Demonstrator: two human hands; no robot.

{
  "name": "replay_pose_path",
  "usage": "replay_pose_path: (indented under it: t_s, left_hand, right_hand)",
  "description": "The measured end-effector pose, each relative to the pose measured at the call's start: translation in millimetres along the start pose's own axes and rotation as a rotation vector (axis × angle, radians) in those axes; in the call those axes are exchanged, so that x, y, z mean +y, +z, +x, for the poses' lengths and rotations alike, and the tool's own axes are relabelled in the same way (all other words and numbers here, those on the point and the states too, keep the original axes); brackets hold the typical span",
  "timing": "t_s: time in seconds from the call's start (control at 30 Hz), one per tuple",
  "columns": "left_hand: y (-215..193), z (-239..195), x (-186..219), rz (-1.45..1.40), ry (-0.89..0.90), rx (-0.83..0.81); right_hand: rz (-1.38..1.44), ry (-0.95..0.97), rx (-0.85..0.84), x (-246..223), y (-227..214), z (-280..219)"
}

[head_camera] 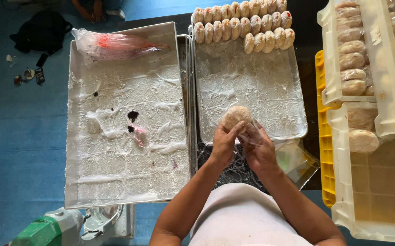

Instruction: The person packages donuts by placing each one into a plastic bag and then setting the bagged donuts into a large storage container.

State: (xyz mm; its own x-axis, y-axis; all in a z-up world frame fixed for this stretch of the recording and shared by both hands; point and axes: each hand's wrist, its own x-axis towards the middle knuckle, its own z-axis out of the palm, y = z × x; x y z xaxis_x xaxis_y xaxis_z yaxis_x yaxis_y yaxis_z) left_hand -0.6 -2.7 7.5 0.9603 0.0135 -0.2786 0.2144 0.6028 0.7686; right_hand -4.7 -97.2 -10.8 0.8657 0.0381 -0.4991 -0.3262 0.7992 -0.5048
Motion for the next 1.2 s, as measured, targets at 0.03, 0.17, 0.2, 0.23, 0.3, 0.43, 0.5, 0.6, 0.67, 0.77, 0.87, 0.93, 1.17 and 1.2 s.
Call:
replay_pose_path:
  t_s: [0.03, 0.17, 0.2, 0.23, 0.3, 0.43, 0.5, 0.6, 0.67, 0.77, 0.87, 0.93, 1.17, 1.2]
  left_hand:
    - [-3, 2, -2, 0.007, 0.003, -0.003]
    - [-17, 3, 3, -0.13, -0.045, 0.024]
    - [-25, 5, 5, -0.131, -0.041, 0.022]
    - [-33, 7, 7, -0.169, -0.062, 0.056]
    - [-39, 0, 17, -0.205, -0.08, 0.098]
    - [-27, -14, 25, -0.052, -0.137, -0.034]
    - [-28, -18, 20, -0.024, -0.167, -0.09]
    - [-31, -21, 14, -0.023, -0.18, -0.138]
    - [-35, -23, 18, -0.07, -0.217, -0.05]
    - [-35, -25, 36, -0.043, -0.205, -0.062]
    - [-19, -32, 57, -0.039, -0.2, -0.096]
    - [-6, -36, 65, -0.079, -0.222, -0.122]
    - [-29, -32, 44, 0.209, 0.137, -0.39]
    - [-21, -37, 48, 0.208, 0.134, -0.38]
  right_hand:
    - [-0.029, -0.046, -0.022, 4, -3, 1]
    - [-0.615, -0.232, -0.168, -16, 9, -18]
    - [-0.616, -0.235, -0.172, -20, 1, -12]
    - [-0.842, -0.396, -0.136, -24, -8, -6]
    - [-1.065, -0.553, -0.104, -31, -12, 2]
    - [-0.873, -0.338, -0.105, -41, 15, 6]
    - [-0.844, -0.277, -0.141, -38, 22, 8]
    - [-0.737, -0.396, -0.048, -39, 14, 21]
    - [-0.749, -0.566, -0.023, -44, 5, 28]
    - [-1.089, -0.688, -0.355, -45, -7, 16]
    - [-1.22, -1.232, -0.743, -41, 5, -4]
    - [-1.18, -1.277, -0.779, -52, 26, -20]
    - [-1.045, -1.185, -0.518, -57, 27, -31]
    - [-1.045, -1.175, -0.521, -54, 29, -34]
